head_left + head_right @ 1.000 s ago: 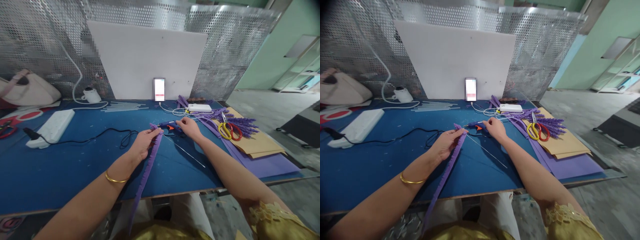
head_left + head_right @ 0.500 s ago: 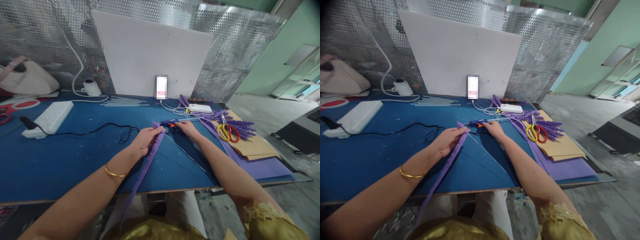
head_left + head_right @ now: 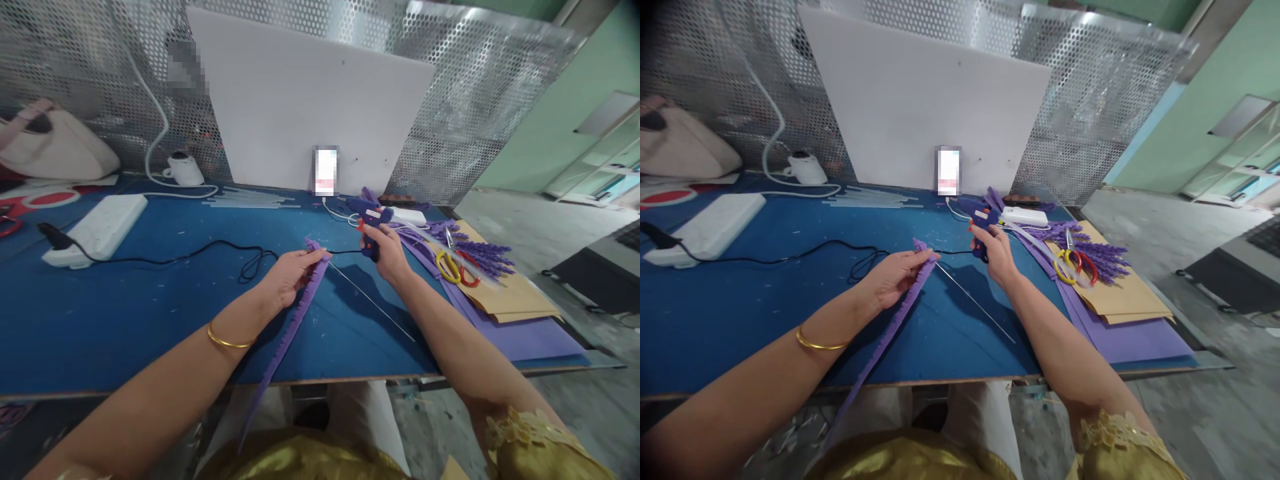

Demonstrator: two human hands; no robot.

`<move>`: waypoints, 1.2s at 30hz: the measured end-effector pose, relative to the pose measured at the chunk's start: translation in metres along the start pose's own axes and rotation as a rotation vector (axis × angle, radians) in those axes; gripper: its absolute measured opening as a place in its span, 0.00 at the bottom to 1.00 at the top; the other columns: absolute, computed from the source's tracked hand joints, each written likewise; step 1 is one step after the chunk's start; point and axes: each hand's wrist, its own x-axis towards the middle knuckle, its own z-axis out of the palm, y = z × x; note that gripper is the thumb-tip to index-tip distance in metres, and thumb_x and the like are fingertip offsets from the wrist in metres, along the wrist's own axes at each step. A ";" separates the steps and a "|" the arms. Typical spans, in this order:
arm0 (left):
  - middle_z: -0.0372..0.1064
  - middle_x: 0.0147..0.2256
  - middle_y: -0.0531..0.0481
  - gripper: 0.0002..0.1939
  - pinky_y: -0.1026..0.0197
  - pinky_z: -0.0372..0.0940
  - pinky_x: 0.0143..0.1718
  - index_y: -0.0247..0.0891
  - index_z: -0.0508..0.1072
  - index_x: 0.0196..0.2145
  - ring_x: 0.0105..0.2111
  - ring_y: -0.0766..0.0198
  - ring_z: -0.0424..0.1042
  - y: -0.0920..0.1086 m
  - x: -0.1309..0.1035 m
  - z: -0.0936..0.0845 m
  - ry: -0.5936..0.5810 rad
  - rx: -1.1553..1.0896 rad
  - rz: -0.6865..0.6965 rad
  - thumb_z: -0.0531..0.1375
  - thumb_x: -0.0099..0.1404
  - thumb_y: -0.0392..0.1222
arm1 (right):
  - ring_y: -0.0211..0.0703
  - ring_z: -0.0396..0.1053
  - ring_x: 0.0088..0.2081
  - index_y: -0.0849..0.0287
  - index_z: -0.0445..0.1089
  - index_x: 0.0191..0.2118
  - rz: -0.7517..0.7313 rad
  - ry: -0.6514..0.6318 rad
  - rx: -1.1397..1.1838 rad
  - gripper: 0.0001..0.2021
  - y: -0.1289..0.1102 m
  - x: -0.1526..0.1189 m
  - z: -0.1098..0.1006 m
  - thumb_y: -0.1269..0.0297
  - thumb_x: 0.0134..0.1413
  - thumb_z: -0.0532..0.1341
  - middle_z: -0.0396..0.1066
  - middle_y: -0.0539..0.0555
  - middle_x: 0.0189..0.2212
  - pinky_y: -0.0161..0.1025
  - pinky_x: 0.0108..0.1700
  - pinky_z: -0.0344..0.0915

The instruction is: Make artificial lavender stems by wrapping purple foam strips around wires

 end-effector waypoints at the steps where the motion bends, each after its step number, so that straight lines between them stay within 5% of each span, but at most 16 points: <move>1: 0.73 0.26 0.49 0.20 0.67 0.57 0.24 0.34 0.83 0.31 0.24 0.70 0.66 0.000 0.000 -0.001 0.000 -0.003 -0.002 0.75 0.44 0.51 | 0.35 0.62 0.23 0.57 0.67 0.32 0.039 -0.025 0.037 0.13 -0.001 0.000 0.000 0.54 0.45 0.67 0.68 0.48 0.25 0.35 0.27 0.59; 5: 0.72 0.25 0.49 0.18 0.67 0.58 0.24 0.33 0.82 0.31 0.23 0.70 0.65 0.002 0.003 -0.003 0.014 -0.036 0.000 0.75 0.46 0.48 | 0.33 0.65 0.24 0.57 0.69 0.35 0.033 -0.021 0.092 0.16 -0.004 -0.001 0.000 0.54 0.43 0.69 0.74 0.52 0.35 0.35 0.26 0.59; 12: 0.73 0.24 0.50 0.12 0.67 0.57 0.22 0.31 0.81 0.28 0.22 0.71 0.64 0.020 0.010 -0.010 0.131 -0.162 0.072 0.75 0.47 0.40 | 0.39 0.63 0.22 0.58 0.71 0.31 -0.164 -0.088 -0.409 0.18 -0.013 -0.016 0.000 0.46 0.54 0.62 0.67 0.49 0.18 0.38 0.27 0.59; 23: 0.72 0.24 0.53 0.17 0.67 0.57 0.24 0.34 0.81 0.29 0.24 0.71 0.64 0.028 0.018 -0.024 0.194 -0.167 0.195 0.76 0.42 0.44 | 0.41 0.65 0.30 0.56 0.69 0.33 -0.460 -0.327 -0.725 0.15 -0.023 -0.042 0.011 0.50 0.53 0.65 0.70 0.50 0.28 0.37 0.33 0.59; 36: 0.73 0.26 0.51 0.14 0.66 0.57 0.26 0.34 0.81 0.30 0.25 0.70 0.66 0.025 0.019 -0.022 0.172 -0.170 0.185 0.75 0.46 0.43 | 0.40 0.60 0.27 0.56 0.64 0.29 -0.390 -0.296 -0.836 0.16 -0.025 -0.043 0.017 0.48 0.54 0.62 0.65 0.49 0.25 0.36 0.30 0.53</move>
